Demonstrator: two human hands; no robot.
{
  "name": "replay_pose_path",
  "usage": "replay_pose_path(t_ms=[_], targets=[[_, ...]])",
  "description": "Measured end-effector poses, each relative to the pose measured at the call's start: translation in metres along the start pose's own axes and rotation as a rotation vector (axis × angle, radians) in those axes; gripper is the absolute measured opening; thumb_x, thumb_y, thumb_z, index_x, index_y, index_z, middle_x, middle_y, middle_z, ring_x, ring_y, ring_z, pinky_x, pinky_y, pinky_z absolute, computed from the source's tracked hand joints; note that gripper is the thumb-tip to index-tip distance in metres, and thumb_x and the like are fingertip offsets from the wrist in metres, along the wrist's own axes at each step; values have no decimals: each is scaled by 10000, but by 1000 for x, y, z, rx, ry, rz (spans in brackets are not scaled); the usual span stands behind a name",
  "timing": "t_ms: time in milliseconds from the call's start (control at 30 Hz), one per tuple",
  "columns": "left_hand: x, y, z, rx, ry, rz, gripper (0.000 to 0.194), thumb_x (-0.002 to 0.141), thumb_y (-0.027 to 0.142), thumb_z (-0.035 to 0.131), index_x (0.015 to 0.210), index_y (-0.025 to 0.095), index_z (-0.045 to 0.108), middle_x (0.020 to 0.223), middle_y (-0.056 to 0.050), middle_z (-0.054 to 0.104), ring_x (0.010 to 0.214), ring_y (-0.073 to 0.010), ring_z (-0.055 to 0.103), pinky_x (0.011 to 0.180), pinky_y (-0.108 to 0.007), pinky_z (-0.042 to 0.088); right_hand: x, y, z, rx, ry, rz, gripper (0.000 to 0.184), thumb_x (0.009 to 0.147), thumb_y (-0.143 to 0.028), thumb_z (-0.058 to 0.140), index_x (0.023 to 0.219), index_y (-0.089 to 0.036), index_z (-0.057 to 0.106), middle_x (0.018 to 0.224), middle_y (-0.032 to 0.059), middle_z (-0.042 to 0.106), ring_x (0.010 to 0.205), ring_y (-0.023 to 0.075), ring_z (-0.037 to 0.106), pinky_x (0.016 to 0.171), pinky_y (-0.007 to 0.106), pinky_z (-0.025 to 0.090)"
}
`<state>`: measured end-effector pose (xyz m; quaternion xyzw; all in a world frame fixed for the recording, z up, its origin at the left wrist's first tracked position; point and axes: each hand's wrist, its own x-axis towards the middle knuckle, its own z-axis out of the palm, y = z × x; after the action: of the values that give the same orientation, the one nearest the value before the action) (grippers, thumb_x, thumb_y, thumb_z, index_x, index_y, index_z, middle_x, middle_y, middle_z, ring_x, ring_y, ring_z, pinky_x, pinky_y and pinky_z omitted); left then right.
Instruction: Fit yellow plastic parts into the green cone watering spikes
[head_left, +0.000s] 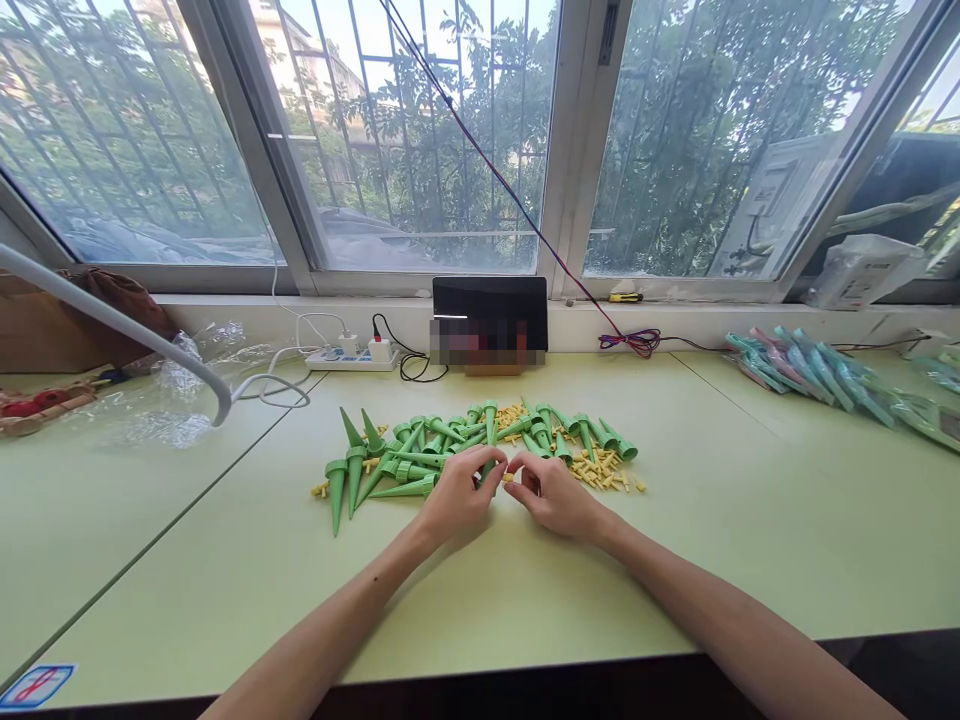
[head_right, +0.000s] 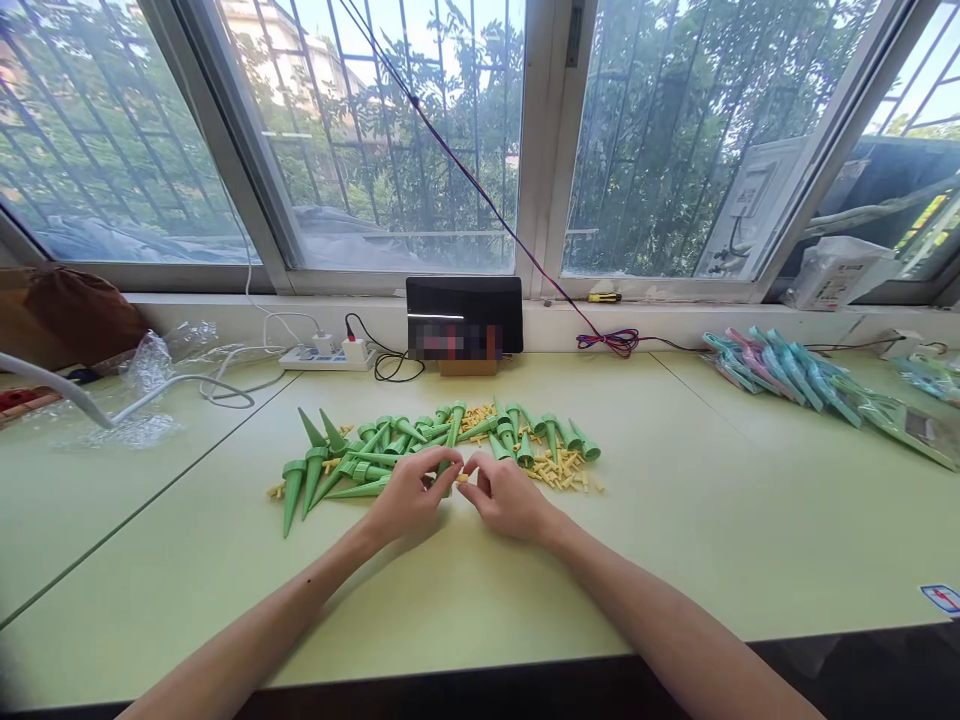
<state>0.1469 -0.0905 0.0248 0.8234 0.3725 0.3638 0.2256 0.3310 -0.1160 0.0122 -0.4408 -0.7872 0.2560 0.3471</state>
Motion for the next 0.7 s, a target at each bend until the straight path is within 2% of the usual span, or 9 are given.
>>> replay_pose_path(t_ms=[133, 400, 700], targets=[[0, 1, 0, -1, -4, 3, 198, 928, 267, 494, 909, 189, 675, 837, -23, 681, 726, -133, 587, 552, -212, 424, 0, 0, 0, 9, 1, 7, 53, 914, -247, 547, 916, -195, 555, 565, -69, 461, 508, 112, 393, 534, 237, 303], [0, 2, 0, 4, -8, 10, 211, 933, 276, 485, 891, 188, 672, 829, -26, 677, 719, -136, 584, 562, -221, 430, 0, -3, -2, -11, -11, -21, 185, 956, -241, 476, 792, -192, 545, 624, -35, 513, 557, 114, 416, 559, 240, 305], [0, -1, 1, 13, -3, 6, 190, 934, 264, 495, 908, 198, 671, 832, -14, 681, 718, -131, 585, 567, -213, 424, 0, 1, 0, 35, 7, 21, 93, 926, -287, 539, 912, -195, 547, 562, -70, 453, 508, 110, 394, 532, 237, 299]])
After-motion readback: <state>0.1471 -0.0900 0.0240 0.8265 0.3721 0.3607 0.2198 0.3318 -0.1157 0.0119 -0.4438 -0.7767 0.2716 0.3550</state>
